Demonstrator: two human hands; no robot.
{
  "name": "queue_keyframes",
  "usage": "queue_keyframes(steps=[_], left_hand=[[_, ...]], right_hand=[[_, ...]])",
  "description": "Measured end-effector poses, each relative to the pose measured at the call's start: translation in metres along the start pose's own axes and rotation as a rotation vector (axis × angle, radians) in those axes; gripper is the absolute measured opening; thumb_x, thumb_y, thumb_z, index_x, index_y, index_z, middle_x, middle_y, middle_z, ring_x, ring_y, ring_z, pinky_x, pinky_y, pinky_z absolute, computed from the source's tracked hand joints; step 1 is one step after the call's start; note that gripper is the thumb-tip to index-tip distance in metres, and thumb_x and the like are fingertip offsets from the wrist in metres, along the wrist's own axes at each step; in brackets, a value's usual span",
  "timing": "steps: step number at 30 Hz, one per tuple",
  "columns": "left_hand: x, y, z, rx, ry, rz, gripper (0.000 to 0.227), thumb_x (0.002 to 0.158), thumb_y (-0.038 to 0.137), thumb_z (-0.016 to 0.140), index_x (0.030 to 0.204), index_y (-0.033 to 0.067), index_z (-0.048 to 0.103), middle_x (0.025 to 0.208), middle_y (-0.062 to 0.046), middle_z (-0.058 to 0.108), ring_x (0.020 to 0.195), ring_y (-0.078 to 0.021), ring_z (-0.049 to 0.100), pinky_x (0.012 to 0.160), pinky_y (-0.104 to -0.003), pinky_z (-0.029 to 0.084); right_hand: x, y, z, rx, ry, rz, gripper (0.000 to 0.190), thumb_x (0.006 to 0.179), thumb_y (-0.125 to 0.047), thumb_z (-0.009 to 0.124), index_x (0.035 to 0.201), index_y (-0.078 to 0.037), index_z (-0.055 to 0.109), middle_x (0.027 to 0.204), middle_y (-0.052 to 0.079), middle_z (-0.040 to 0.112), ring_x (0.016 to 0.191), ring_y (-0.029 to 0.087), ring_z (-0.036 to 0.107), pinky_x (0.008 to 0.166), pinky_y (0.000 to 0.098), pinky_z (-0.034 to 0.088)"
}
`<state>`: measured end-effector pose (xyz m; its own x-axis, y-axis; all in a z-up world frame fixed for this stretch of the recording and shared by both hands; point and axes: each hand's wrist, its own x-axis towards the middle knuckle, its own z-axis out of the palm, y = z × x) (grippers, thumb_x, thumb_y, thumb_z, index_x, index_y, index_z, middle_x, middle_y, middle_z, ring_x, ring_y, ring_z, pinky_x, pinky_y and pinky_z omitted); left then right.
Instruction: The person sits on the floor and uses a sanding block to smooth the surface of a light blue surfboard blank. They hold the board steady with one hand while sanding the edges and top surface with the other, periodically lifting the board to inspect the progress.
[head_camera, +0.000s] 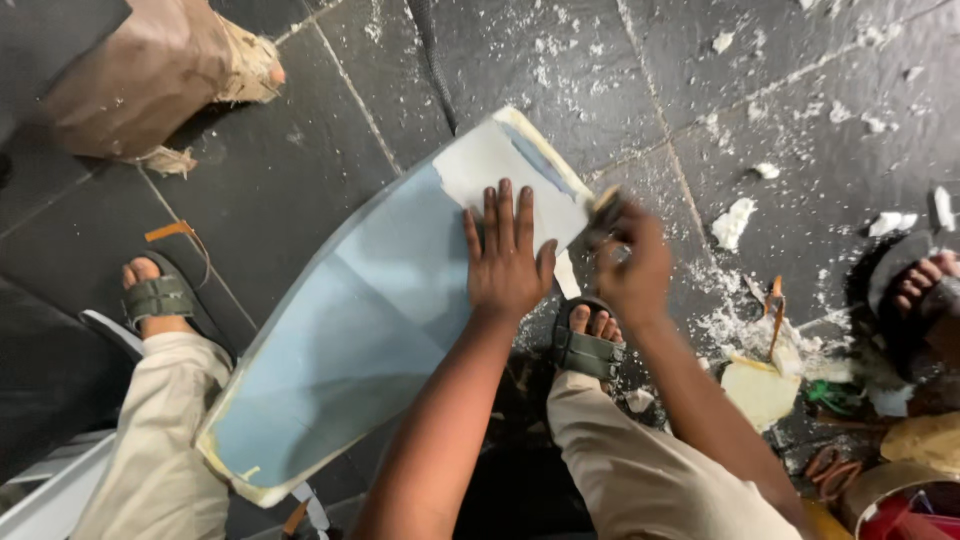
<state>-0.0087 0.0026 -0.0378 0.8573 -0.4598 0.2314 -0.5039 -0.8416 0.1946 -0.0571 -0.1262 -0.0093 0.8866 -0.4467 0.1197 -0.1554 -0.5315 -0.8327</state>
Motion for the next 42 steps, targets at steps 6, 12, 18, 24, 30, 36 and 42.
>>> queue_keyframes(steps=[6, 12, 18, 24, 30, 36, 42], left_hand=[[-0.003, -0.001, 0.003, -0.057, 0.002, -0.006, 0.061, 0.085, 0.044, 0.038, 0.134, 0.0066, 0.033, 0.137, -0.02, 0.031, 0.127, -0.034, 0.03, 0.104, -0.055, 0.014], [-0.001, -0.001, -0.006, -0.041, -0.002, 0.009, 0.058, 0.088, 0.043, 0.032, 0.133, 0.006, 0.034, 0.136, -0.02, 0.032, 0.126, -0.0334, 0.032, 0.105, -0.053, 0.015], [-0.002, 0.0, -0.004, -0.039, -0.125, -0.028, 0.06, 0.087, 0.043, 0.036, 0.135, 0.0073, 0.028, 0.14, -0.019, 0.026, 0.13, -0.0329, 0.024, 0.105, -0.054, 0.012], [-0.003, -0.001, -0.005, -0.109, -0.114, -0.02, 0.059, 0.089, 0.041, 0.031, 0.137, 0.0078, 0.025, 0.14, -0.019, 0.025, 0.13, -0.0337, 0.023, 0.103, -0.055, 0.011], [-0.003, -0.001, -0.008, -0.087, -0.138, -0.018, 0.061, 0.087, 0.042, 0.035, 0.135, 0.0066, 0.029, 0.139, -0.02, 0.026, 0.129, -0.034, 0.024, 0.104, -0.055, 0.011], [-0.003, -0.004, -0.004, -0.068, -0.327, -0.036, 0.063, 0.087, 0.046, 0.029, 0.138, 0.009, 0.023, 0.143, -0.018, 0.017, 0.133, -0.0325, 0.015, 0.105, -0.055, 0.004], [-0.008, -0.003, 0.001, -0.079, -0.091, -0.027, 0.061, 0.086, 0.043, 0.036, 0.134, 0.0068, 0.032, 0.138, -0.02, 0.029, 0.128, -0.0339, 0.028, 0.104, -0.053, 0.011]], right_hand=[[-0.024, -0.015, 0.002, 0.055, -0.044, 0.24, 0.033, 0.076, 0.0, 0.061, 0.107, 0.002, 0.05, 0.085, 0.021, 0.055, 0.077, 0.043, 0.058, 0.065, 0.044, 0.051], [-0.04, 0.003, 0.008, -0.007, -0.14, 0.267, 0.03, 0.08, -0.007, 0.06, 0.107, 0.002, 0.051, 0.081, 0.018, 0.054, 0.076, 0.042, 0.059, 0.06, 0.0415, 0.052], [0.0, -0.011, -0.005, 0.076, -0.061, 0.269, 0.039, 0.08, -0.006, 0.062, 0.113, 0.005, 0.044, 0.091, 0.025, 0.055, 0.08, 0.044, 0.058, 0.063, 0.0457, 0.05], [-0.043, 0.004, 0.007, -0.129, -0.144, 0.291, 0.035, 0.073, -0.007, 0.066, 0.105, 0.001, 0.053, 0.087, 0.02, 0.058, 0.081, 0.039, 0.058, 0.066, 0.0426, 0.05], [-0.046, 0.013, 0.011, 0.08, -0.133, 0.429, 0.02, 0.081, -0.009, 0.06, 0.098, -0.002, 0.056, 0.076, 0.013, 0.059, 0.069, 0.034, 0.063, 0.056, 0.0378, 0.051], [-0.014, 0.003, 0.009, -0.101, -0.022, 0.221, 0.037, 0.075, -0.008, 0.069, 0.107, 0.0, 0.052, 0.089, 0.019, 0.058, 0.084, 0.037, 0.059, 0.068, 0.0412, 0.05], [-0.062, 0.057, 0.018, -0.001, -0.157, 0.466, 0.026, 0.081, -0.009, 0.058, 0.106, -0.003, 0.053, 0.094, 0.019, 0.058, 0.089, 0.036, 0.057, 0.076, 0.0431, 0.045]])
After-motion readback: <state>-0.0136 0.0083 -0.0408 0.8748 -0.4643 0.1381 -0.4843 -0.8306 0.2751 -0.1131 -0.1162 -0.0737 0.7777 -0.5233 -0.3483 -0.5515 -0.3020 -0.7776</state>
